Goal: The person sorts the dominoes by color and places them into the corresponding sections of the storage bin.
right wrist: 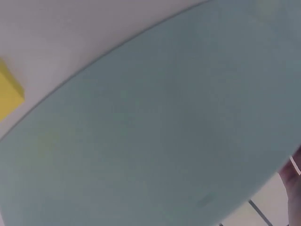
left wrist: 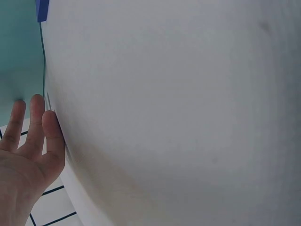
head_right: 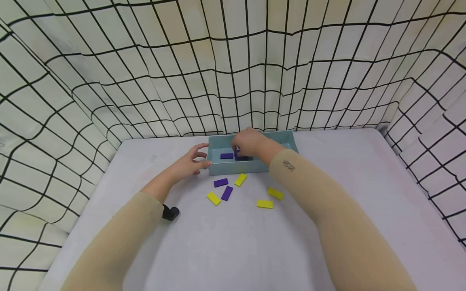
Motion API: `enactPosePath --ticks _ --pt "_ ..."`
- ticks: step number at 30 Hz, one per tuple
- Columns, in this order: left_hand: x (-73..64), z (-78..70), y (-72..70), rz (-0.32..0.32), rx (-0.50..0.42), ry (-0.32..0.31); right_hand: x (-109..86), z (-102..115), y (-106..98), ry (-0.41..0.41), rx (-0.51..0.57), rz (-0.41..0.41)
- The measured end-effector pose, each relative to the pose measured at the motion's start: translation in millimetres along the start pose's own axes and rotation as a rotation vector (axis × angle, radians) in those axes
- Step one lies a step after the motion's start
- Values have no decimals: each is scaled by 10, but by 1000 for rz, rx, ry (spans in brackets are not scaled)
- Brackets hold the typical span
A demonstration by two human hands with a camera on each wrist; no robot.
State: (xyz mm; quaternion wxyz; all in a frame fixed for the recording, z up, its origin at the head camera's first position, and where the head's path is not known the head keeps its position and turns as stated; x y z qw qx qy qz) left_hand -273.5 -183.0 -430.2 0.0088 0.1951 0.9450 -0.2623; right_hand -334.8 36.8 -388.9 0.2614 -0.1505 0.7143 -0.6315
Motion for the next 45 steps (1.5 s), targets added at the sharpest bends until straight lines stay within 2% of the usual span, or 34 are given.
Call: enactPosePath --ticks 7,11,19,34,45 --pt "5 2 -6 4 -8 0 -74 5 -133 3 118 1" --pt "4 -3 -7 1 0 1 -139 -16 -198 14 197 -16" --pt "8 -8 2 5 6 5 -299 -108 -263 12 291 -62" --pt "0 1 2 5 8 -5 -684 -92 -248 -77 341 -108" --pt "13 14 4 2 13 -1 -878 -18 -168 -105 335 -72"
Point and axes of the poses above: each hand's wrist, its own x-axis towards the middle knuckle, its own y-axis out of the palm, z = x × y, the point moved 3 cm from there along x, towards the middle knuckle, and after that the axes turned 12 degrees about y, right-handed, at the moved point
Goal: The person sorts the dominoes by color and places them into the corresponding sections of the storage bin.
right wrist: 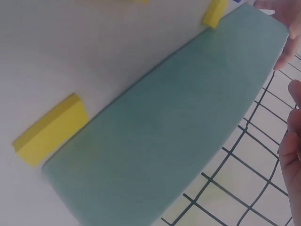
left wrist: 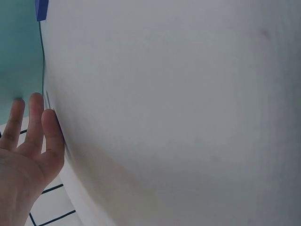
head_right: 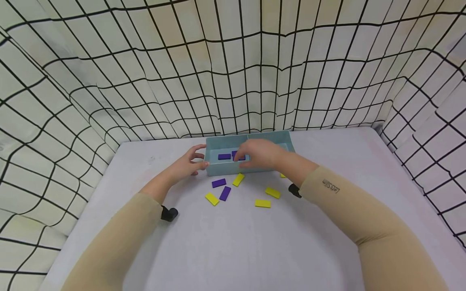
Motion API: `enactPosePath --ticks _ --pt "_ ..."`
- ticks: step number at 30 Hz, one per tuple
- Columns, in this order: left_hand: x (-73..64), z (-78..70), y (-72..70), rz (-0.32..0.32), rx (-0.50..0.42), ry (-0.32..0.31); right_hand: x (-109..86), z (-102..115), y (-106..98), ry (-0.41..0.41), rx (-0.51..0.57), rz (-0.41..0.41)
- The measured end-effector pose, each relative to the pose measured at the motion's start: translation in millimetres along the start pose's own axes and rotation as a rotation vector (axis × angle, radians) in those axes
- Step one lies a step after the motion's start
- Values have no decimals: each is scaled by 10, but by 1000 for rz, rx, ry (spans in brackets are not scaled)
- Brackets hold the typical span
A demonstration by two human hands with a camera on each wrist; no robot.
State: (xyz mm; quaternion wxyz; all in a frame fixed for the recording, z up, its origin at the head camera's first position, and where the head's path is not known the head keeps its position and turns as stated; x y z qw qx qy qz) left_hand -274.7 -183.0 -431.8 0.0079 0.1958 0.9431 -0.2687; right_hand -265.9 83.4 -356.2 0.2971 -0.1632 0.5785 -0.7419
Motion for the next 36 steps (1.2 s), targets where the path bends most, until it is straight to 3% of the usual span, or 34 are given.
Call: enactPosePath --ticks 11,24,36 --pt "22 18 -3 -3 -2 6 13 88 192 -52 -48 -18" --pt "4 -16 -13 2 -5 -4 122 249 466 -44 -77 111" --pt "15 40 -22 18 -20 2 233 425 643 -117 -131 181"
Point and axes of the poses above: each hand's wrist, its own x-axis towards the middle knuckle, its own y-axis out of the palm, z = x × y, the point moved 3 cm from there along x, towards the middle knuckle, and after that the axes turned 12 degrees about y, right-handed, at the moved point
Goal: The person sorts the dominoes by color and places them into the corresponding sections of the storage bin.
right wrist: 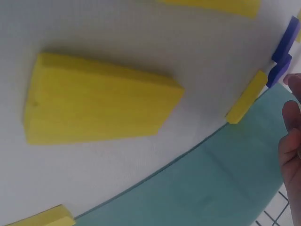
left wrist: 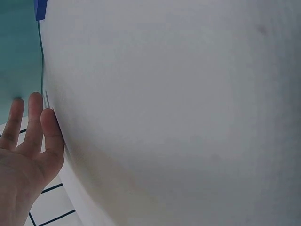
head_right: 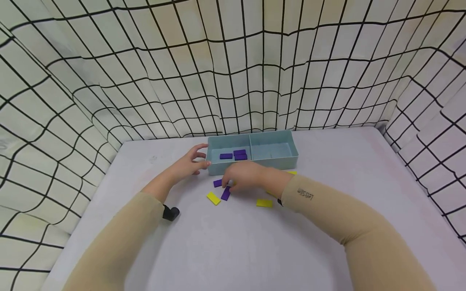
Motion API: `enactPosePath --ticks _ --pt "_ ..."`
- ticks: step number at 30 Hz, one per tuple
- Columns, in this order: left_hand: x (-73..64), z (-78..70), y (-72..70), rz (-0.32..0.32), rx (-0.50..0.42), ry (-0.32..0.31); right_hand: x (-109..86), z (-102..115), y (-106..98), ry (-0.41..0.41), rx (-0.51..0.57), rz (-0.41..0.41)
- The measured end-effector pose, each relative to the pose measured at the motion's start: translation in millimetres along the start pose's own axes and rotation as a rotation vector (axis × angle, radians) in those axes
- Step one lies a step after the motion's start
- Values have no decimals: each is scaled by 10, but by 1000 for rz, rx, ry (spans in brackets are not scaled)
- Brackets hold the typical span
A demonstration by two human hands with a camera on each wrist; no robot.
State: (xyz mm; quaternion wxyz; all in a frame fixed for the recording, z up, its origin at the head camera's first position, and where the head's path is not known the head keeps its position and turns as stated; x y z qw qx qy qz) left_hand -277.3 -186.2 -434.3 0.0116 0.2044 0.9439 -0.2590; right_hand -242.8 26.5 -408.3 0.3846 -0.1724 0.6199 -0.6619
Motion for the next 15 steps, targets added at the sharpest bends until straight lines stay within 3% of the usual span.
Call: enactPosePath --ticks 7,15 --pt "-14 -12 6 -16 8 8 55 38 85 -54 -46 4" --pt "-13 -19 7 -17 7 4 66 60 130 -54 -94 27"
Point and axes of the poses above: each hand's wrist, its own x-axis towards the middle knuckle, its own y-axis out of the palm, z = x × y, the point moved 3 cm from there along x, towards the middle knuckle, and after that the axes turned 12 degrees about y, right-handed, at the moved point
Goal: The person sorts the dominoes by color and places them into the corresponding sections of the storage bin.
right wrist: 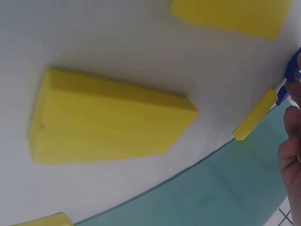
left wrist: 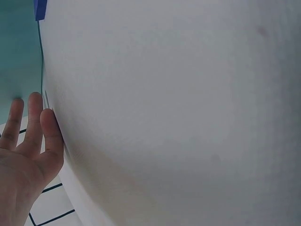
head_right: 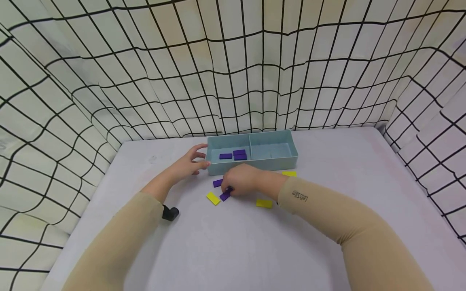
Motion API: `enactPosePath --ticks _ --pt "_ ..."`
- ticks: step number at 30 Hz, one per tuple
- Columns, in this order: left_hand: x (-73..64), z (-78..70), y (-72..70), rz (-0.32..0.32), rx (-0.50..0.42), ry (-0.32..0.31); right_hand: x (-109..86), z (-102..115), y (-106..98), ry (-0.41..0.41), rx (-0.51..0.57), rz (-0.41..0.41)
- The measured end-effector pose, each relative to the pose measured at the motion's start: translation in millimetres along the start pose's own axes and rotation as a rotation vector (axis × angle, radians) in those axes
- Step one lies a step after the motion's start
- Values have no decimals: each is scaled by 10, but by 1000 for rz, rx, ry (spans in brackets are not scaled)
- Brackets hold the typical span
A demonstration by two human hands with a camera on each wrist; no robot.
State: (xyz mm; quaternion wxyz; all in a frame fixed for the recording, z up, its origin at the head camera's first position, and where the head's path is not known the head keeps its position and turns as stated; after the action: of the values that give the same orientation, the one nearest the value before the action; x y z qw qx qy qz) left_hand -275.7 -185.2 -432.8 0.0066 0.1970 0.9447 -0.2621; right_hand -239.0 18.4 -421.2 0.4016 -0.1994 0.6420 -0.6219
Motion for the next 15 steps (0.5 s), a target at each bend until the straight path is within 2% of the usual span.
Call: enactPosePath --ticks 15 --pt "10 23 -4 -4 16 -2 -10 26 23 8 12 7"
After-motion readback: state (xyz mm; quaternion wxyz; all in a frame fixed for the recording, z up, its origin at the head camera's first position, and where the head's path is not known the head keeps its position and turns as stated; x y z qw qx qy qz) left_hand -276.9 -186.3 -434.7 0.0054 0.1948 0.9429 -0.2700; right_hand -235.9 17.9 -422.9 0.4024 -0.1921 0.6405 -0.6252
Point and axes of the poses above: each hand's wrist, its own x-axis towards the middle knuckle, its own y-axis out of the palm, z = x × y, the point moved 3 cm from there along x, towards the middle knuckle, and after that the axes turned 12 degrees about y, right-handed, at the moved point
